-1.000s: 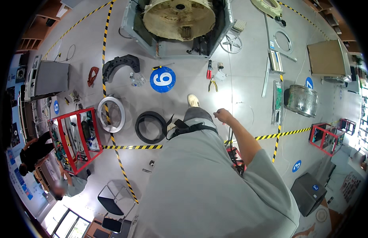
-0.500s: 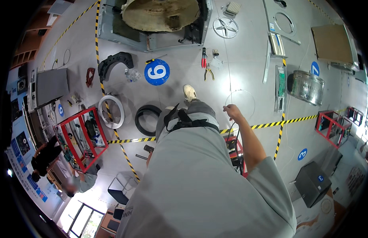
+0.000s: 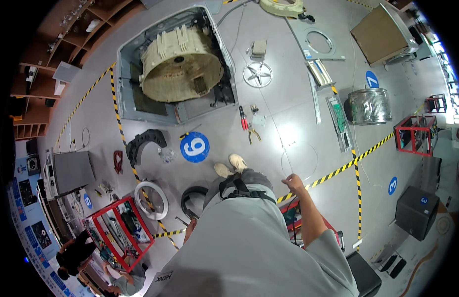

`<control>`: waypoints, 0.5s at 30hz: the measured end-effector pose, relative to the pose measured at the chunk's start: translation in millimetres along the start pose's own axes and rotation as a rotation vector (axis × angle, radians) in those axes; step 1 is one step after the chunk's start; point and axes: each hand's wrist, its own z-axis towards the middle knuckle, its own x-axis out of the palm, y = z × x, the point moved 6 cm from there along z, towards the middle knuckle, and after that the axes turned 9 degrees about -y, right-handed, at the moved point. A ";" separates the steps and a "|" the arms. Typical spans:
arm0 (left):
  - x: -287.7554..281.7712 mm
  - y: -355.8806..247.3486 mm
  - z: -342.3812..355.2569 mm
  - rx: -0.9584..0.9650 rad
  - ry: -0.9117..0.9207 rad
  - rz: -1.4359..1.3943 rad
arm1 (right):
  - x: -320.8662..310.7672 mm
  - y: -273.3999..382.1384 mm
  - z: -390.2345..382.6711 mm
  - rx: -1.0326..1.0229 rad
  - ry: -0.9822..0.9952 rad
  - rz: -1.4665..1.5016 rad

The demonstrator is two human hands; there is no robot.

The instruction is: The person uses a hammer to strike a metal rod inserted into the center of an appliance drum assembly.

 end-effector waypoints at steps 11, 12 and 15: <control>10.9 -109.4 9.2 0.270 0.161 -0.054 | 28.5 31.5 -16.7 -0.118 -0.019 0.097; 9.7 -111.0 13.1 0.190 0.133 -0.088 | 29.9 32.8 -17.8 -0.119 -0.028 0.115; 2.0 -103.4 27.8 0.054 0.270 -0.168 | 31.6 30.0 -21.6 -0.103 -0.024 0.132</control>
